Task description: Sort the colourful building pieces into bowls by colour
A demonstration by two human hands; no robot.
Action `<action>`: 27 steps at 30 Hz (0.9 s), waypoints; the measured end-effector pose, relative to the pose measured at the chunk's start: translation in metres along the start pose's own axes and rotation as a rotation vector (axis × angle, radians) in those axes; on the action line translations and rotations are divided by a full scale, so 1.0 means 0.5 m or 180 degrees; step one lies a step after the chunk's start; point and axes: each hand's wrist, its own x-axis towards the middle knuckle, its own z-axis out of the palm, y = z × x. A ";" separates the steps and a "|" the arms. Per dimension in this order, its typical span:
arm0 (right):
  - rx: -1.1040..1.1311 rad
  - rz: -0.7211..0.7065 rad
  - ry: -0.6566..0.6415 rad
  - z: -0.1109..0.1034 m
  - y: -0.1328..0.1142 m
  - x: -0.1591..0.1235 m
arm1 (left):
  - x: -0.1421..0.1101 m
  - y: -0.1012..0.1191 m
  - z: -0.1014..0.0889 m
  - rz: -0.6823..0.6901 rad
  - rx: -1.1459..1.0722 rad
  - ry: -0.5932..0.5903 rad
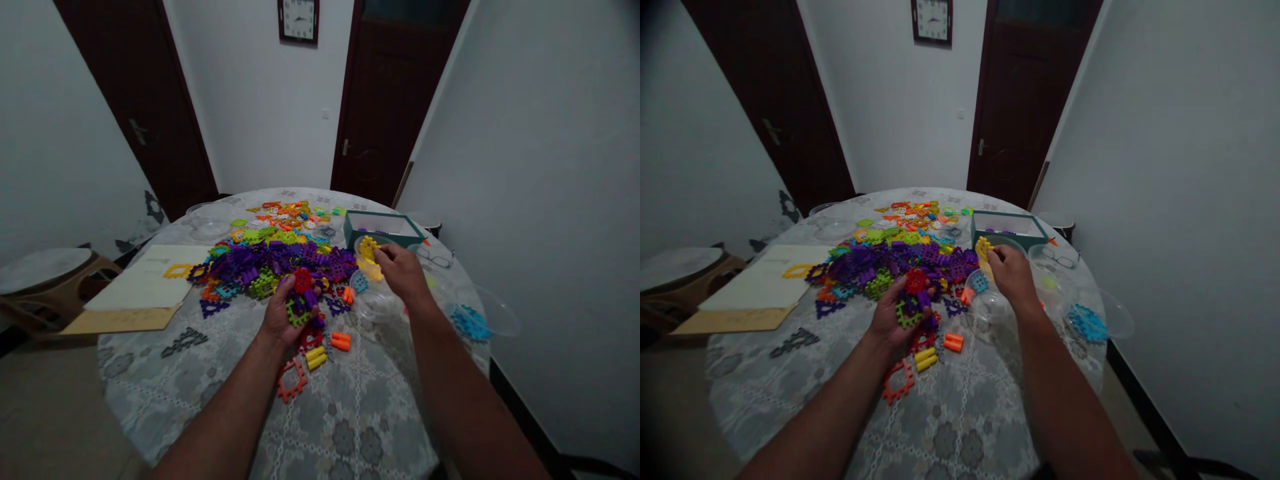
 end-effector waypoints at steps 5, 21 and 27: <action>-0.0357 0.0283 0.0241 -0.019 0.082 0.063 | 0.006 -0.002 -0.007 0.0024 0.0017 -0.0068; 0.0529 -0.1206 -0.0467 0.101 -0.102 -0.118 | -0.003 -0.010 -0.007 -0.0242 0.0166 -0.0453; 0.0555 -0.1308 -0.0666 0.140 -0.096 -0.151 | -0.008 -0.012 -0.008 -0.0495 0.0069 -0.0645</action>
